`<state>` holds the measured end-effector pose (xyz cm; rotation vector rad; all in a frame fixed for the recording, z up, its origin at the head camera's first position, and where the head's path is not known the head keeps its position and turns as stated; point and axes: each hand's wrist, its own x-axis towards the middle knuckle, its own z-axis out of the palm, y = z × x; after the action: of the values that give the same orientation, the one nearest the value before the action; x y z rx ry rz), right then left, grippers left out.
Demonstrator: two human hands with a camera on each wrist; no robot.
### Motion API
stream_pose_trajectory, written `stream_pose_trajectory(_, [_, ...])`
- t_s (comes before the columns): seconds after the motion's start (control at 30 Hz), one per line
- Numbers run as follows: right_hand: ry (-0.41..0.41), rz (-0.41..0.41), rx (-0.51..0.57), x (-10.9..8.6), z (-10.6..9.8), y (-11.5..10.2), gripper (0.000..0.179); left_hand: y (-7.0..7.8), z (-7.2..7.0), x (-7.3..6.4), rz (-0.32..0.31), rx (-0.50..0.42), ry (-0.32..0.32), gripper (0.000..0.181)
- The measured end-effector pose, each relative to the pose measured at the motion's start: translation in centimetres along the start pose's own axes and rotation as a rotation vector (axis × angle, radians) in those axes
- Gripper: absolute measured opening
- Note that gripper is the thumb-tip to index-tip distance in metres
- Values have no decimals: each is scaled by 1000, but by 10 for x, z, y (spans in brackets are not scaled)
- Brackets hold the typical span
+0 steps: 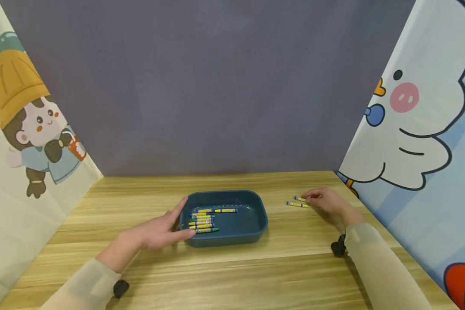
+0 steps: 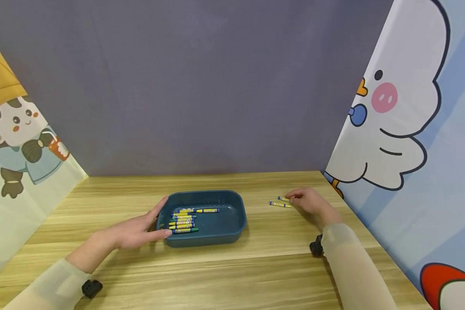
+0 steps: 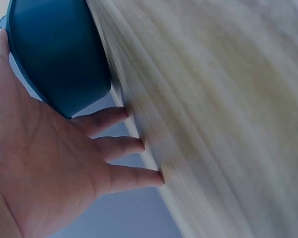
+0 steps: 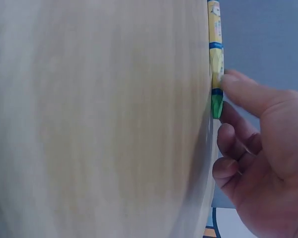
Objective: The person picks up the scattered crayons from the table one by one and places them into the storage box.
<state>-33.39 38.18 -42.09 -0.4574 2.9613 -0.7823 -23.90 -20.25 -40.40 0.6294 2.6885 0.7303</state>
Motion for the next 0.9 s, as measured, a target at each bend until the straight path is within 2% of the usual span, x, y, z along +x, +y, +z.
stream_pose_trajectory(0.17, [10,9,-12,0,-1,1,31,1,1,0,-3,-1,-5,113])
stream_pose_trajectory(0.3, [29,15,1,3,-1,-9,35,0,1,0,4,-3,-6,112])
stream_pose_trajectory(0.47, [61,-44,43,6,-1,-43,35,-1,0,0,0,0,-5,112])
stream_pose_trajectory(0.73, [53,-195,243,13,20,-104,27,0,0,0,-8,2,-6,112])
stream_pose_trajectory(0.9, [74,-305,234,18,41,-139,23,1,-1,-1,-5,7,-2,113])
